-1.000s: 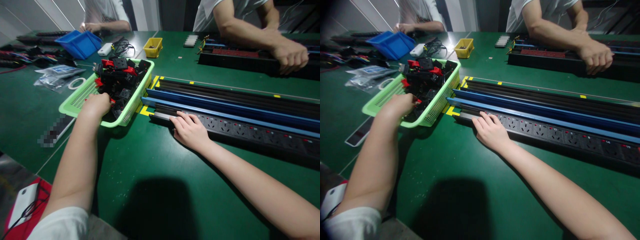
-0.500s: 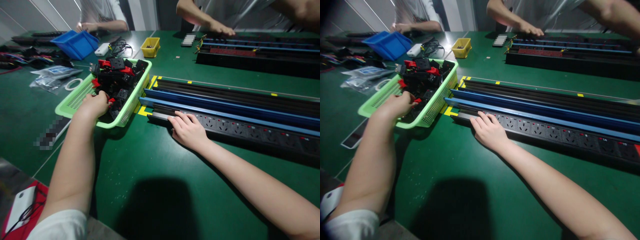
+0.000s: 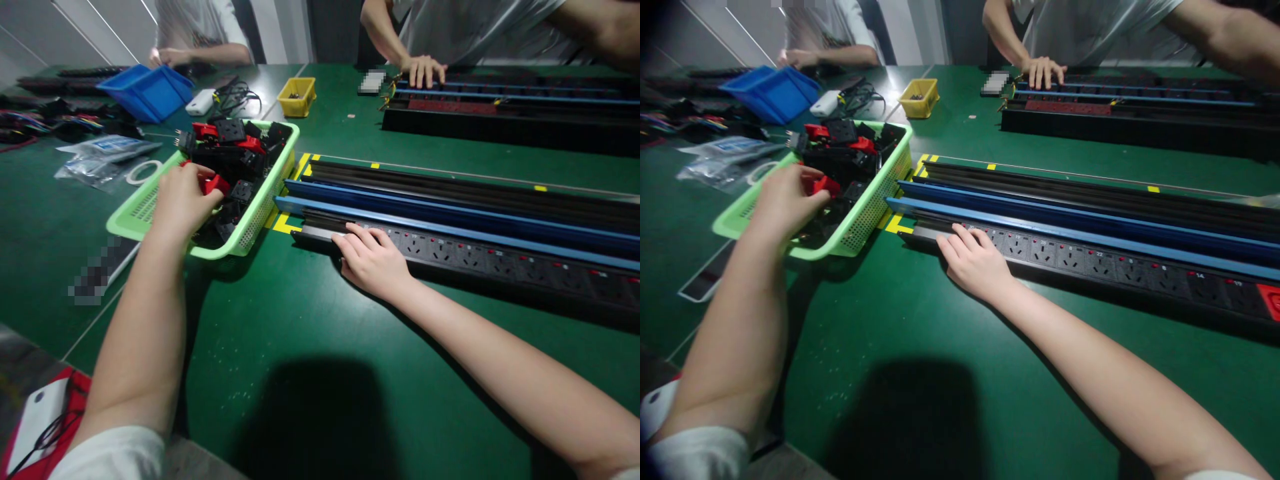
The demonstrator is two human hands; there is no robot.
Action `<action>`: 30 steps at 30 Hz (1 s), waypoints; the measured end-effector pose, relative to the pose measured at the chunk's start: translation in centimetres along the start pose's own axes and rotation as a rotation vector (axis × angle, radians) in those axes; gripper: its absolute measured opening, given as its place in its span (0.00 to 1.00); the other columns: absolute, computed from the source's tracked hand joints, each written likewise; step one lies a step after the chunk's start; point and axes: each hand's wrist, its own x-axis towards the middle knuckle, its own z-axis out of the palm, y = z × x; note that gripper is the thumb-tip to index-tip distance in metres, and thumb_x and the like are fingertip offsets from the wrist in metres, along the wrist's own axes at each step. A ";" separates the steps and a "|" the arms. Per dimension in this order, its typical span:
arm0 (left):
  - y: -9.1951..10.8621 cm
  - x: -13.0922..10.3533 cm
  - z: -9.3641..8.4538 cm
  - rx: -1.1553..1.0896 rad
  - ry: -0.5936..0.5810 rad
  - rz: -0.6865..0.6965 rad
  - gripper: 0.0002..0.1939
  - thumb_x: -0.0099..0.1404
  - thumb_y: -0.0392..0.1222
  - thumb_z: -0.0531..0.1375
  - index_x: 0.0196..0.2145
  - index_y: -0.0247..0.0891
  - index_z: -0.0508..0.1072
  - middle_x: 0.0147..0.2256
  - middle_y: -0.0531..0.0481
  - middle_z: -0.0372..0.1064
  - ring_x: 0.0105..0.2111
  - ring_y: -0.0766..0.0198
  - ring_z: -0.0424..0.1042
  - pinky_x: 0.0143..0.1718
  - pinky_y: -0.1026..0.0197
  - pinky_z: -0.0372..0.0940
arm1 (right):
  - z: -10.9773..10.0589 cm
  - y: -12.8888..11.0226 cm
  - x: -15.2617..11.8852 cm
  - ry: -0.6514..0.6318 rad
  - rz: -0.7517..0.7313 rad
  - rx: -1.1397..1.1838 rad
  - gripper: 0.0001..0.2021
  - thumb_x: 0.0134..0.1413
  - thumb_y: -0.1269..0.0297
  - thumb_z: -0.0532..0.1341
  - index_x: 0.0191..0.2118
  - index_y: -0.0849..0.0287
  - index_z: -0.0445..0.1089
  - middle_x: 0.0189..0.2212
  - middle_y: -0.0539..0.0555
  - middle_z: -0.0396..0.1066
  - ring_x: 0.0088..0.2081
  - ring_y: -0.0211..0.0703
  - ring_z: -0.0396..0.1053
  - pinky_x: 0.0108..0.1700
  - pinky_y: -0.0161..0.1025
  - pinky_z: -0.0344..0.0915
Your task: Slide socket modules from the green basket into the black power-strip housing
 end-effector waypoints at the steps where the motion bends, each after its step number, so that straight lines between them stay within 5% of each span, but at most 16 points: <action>1: 0.4 -0.1 -0.2 -0.046 0.068 0.030 0.25 0.61 0.41 0.62 0.55 0.29 0.73 0.50 0.37 0.71 0.50 0.48 0.67 0.60 0.39 0.60 | 0.0 0.0 0.0 -0.002 0.001 0.002 0.20 0.68 0.69 0.54 0.62 0.66 0.67 0.51 0.61 0.78 0.62 0.54 0.66 0.59 0.48 0.55; 4: 2.2 -0.6 -0.6 -0.188 0.283 0.065 0.27 0.57 0.38 0.62 0.56 0.33 0.75 0.49 0.42 0.70 0.44 0.57 0.68 0.56 0.48 0.66 | -0.1 0.0 0.0 -0.019 0.004 0.017 0.20 0.68 0.69 0.54 0.63 0.66 0.67 0.52 0.62 0.77 0.63 0.55 0.66 0.59 0.48 0.55; 7: 4.5 -1.3 -1.0 -0.400 0.375 0.107 0.25 0.54 0.38 0.62 0.51 0.34 0.78 0.47 0.43 0.70 0.40 0.60 0.70 0.49 0.51 0.70 | -0.1 0.0 0.1 -0.038 0.008 0.036 0.21 0.68 0.69 0.55 0.63 0.65 0.67 0.52 0.62 0.77 0.63 0.55 0.65 0.59 0.48 0.55; 11: 7.1 -2.5 -1.2 -0.673 0.363 0.198 0.22 0.54 0.41 0.66 0.46 0.34 0.74 0.45 0.45 0.71 0.40 0.59 0.73 0.41 0.55 0.71 | -0.1 0.0 0.0 -0.033 0.005 0.037 0.21 0.68 0.68 0.55 0.63 0.66 0.67 0.52 0.62 0.77 0.63 0.55 0.65 0.59 0.48 0.56; 18: 8.7 -3.8 -0.8 -0.964 0.175 0.320 0.16 0.54 0.40 0.70 0.38 0.37 0.70 0.49 0.45 0.75 0.49 0.56 0.75 0.49 0.55 0.70 | 0.0 0.0 -0.1 -0.017 0.005 0.046 0.20 0.69 0.68 0.54 0.62 0.65 0.68 0.51 0.62 0.77 0.63 0.55 0.65 0.59 0.48 0.56; 24: 11.1 -7.2 3.9 -1.083 0.192 0.072 0.17 0.60 0.49 0.65 0.43 0.46 0.65 0.42 0.49 0.71 0.44 0.56 0.74 0.46 0.52 0.71 | 0.0 0.1 0.0 -0.022 -0.002 0.062 0.20 0.68 0.68 0.54 0.62 0.66 0.67 0.51 0.63 0.77 0.63 0.56 0.65 0.58 0.49 0.57; 30: 13.0 -10.1 8.5 -0.907 0.338 0.043 0.19 0.68 0.53 0.59 0.53 0.48 0.61 0.50 0.43 0.63 0.51 0.53 0.71 0.52 0.50 0.70 | -0.1 0.0 0.0 -0.027 -0.001 0.044 0.20 0.69 0.68 0.53 0.63 0.66 0.67 0.52 0.62 0.77 0.63 0.56 0.65 0.59 0.49 0.56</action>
